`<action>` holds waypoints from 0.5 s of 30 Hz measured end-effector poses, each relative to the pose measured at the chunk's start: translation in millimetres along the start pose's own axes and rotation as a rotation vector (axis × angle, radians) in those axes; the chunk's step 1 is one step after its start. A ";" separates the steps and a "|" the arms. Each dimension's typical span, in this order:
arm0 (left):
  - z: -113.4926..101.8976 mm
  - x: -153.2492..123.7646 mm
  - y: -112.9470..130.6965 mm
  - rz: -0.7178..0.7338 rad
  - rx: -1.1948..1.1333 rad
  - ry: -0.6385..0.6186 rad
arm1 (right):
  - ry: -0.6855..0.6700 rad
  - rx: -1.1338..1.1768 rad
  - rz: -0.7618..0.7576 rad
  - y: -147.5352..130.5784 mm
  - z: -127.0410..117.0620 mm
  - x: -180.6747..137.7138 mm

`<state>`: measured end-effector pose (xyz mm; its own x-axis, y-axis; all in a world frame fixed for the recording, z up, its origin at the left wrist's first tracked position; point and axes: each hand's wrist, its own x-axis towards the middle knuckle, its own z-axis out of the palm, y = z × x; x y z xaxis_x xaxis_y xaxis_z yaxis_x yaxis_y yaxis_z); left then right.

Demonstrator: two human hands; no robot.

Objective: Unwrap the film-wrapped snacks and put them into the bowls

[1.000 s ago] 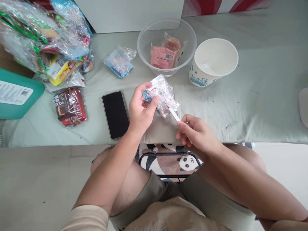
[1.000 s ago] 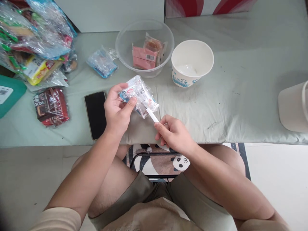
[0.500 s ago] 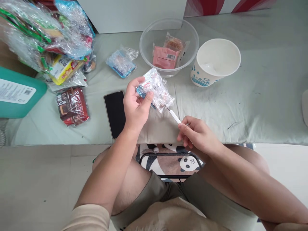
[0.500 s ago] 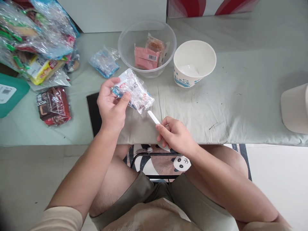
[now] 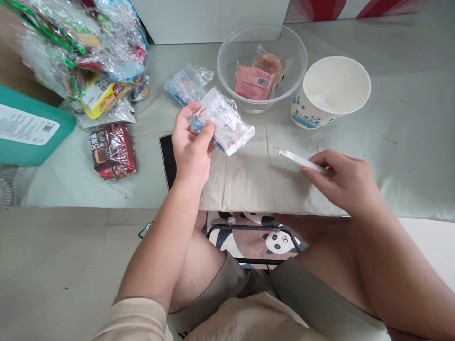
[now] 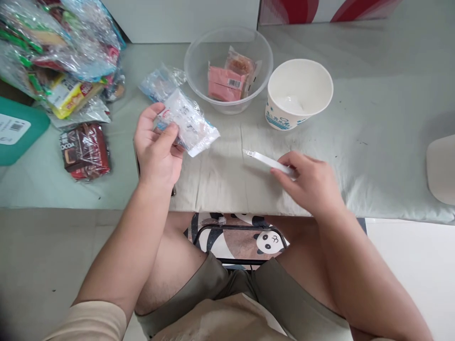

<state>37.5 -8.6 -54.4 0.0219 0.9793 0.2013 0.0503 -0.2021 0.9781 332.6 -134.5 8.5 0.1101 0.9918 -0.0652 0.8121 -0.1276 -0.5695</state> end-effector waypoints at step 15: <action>23.9 -12.5 19.6 -0.237 -0.246 -0.237 | 0.292 -0.131 -0.180 21.0 -1.7 1.0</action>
<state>62.0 -25.1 -39.1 0.2692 0.9629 -0.0207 -0.1583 0.0654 0.9852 350.7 -136.2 -2.1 0.1027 0.9563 0.2737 0.8975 0.0295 -0.4400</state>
